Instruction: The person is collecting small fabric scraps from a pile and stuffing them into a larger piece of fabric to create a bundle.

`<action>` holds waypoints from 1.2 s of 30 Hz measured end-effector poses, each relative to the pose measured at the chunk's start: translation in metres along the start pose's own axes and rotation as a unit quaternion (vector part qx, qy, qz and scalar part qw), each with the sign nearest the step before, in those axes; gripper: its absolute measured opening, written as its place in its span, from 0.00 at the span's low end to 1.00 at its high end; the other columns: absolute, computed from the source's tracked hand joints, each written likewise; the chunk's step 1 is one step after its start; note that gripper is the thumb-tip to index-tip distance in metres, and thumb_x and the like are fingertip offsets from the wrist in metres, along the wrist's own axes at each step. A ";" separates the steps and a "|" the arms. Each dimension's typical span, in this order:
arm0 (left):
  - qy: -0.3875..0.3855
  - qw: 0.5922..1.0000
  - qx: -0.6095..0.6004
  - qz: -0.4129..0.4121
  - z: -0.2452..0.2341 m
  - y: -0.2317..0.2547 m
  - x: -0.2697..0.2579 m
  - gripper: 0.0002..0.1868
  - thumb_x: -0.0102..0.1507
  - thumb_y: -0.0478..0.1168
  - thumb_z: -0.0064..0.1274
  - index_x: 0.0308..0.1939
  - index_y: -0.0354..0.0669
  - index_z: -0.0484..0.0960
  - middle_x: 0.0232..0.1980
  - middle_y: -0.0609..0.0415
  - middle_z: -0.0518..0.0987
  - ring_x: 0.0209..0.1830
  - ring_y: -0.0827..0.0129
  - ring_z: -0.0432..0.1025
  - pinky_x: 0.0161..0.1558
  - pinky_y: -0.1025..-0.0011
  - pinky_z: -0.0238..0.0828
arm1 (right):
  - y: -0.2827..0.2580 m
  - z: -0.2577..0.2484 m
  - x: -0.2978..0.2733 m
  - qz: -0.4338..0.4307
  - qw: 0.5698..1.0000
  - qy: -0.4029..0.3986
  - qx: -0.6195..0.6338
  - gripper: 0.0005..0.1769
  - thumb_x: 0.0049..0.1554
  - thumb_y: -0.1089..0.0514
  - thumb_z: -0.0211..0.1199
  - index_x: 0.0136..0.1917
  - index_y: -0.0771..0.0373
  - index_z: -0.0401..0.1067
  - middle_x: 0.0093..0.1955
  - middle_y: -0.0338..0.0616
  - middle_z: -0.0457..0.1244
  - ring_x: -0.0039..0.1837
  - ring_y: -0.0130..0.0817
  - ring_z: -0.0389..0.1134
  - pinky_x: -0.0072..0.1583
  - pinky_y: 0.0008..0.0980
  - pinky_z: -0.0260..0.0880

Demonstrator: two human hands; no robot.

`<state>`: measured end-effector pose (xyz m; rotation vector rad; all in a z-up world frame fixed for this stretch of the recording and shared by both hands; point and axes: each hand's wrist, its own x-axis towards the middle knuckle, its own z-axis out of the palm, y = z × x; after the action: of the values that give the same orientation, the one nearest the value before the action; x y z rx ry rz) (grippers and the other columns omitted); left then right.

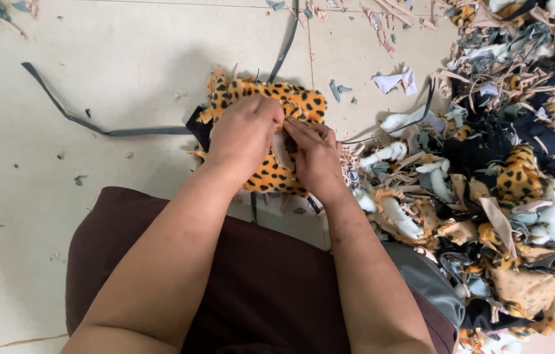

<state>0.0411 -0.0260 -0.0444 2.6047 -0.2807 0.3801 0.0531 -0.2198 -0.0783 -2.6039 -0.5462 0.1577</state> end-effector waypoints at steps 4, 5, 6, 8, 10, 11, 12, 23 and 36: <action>-0.273 0.950 -0.102 -0.107 -0.064 0.021 0.003 0.04 0.64 0.42 0.56 0.42 0.51 0.82 0.46 0.48 0.83 0.52 0.48 0.78 0.50 0.55 0.76 | 0.008 0.004 0.002 0.012 0.998 -0.014 0.054 0.32 0.61 0.66 0.48 0.73 0.39 0.70 0.74 0.18 0.62 0.73 0.38 0.55 0.63 0.39 0.57; -0.240 0.949 -0.135 -0.156 -0.076 0.019 0.005 0.06 0.67 0.43 0.51 0.44 0.53 0.82 0.44 0.44 0.82 0.51 0.44 0.77 0.50 0.51 0.75 | 0.010 0.005 0.003 0.008 0.997 0.023 0.069 0.31 0.59 0.66 0.49 0.68 0.37 0.74 0.68 0.16 0.65 0.71 0.36 0.58 0.64 0.38 0.58; -0.208 0.942 -0.168 -0.204 -0.088 0.017 0.006 0.09 0.69 0.44 0.45 0.46 0.54 0.82 0.42 0.40 0.82 0.50 0.40 0.77 0.50 0.47 0.74 | 0.012 0.006 0.001 0.007 0.995 0.059 0.085 0.30 0.58 0.66 0.50 0.62 0.35 0.78 0.61 0.14 0.69 0.69 0.35 0.61 0.65 0.37 0.59; -0.190 0.946 -0.133 -0.228 -0.086 0.004 0.007 0.10 0.70 0.45 0.44 0.48 0.56 0.82 0.43 0.45 0.83 0.50 0.45 0.78 0.49 0.49 0.75 | 0.010 0.006 0.002 0.005 0.992 0.090 0.088 0.29 0.57 0.67 0.51 0.60 0.36 0.79 0.58 0.16 0.70 0.66 0.33 0.62 0.65 0.36 0.61; -0.168 0.948 -0.097 -0.250 -0.078 -0.002 0.006 0.12 0.71 0.46 0.42 0.50 0.58 0.81 0.44 0.50 0.83 0.49 0.50 0.79 0.48 0.52 0.76 | 0.007 0.002 0.004 -0.001 0.988 0.123 0.090 0.28 0.56 0.69 0.53 0.57 0.38 0.80 0.54 0.18 0.71 0.63 0.32 0.64 0.65 0.35 0.63; -0.202 0.945 -0.086 -0.243 -0.072 -0.003 0.004 0.11 0.69 0.46 0.44 0.48 0.60 0.83 0.46 0.51 0.83 0.51 0.50 0.79 0.49 0.52 0.77 | 0.003 0.000 0.002 -0.009 0.988 0.122 0.090 0.27 0.56 0.70 0.51 0.56 0.41 0.81 0.53 0.21 0.71 0.61 0.34 0.64 0.64 0.36 0.63; -0.238 0.940 -0.075 -0.234 -0.065 -0.002 0.001 0.10 0.68 0.45 0.46 0.46 0.61 0.85 0.47 0.51 0.83 0.52 0.50 0.78 0.50 0.52 0.78 | 0.000 -0.003 -0.001 -0.014 0.988 0.122 0.090 0.27 0.57 0.71 0.50 0.55 0.45 0.81 0.52 0.25 0.71 0.60 0.36 0.63 0.62 0.37 0.63; -0.302 0.933 -0.014 -0.196 -0.014 -0.011 0.002 0.10 0.66 0.45 0.48 0.41 0.54 0.87 0.52 0.47 0.80 0.60 0.44 0.72 0.56 0.50 0.72 | -0.010 0.010 -0.006 -0.065 0.990 0.121 -0.045 0.18 0.56 0.65 0.59 0.53 0.45 0.81 0.57 0.27 0.64 0.66 0.35 0.59 0.61 0.35 0.60; -0.082 0.971 -0.030 -0.221 0.026 0.001 -0.014 0.31 0.78 0.57 0.20 0.84 0.54 0.49 0.86 0.42 0.36 0.84 0.46 0.21 0.76 0.42 0.11 | -0.065 0.016 0.010 0.068 0.980 -0.107 -0.153 0.33 0.73 0.45 0.33 0.88 0.46 0.35 0.89 0.48 0.24 0.86 0.51 0.16 0.81 0.51 0.13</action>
<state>0.0336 -0.0378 -0.0701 2.5449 0.2319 0.0003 0.0360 -0.1560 -0.0620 -2.9460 -0.4987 0.4351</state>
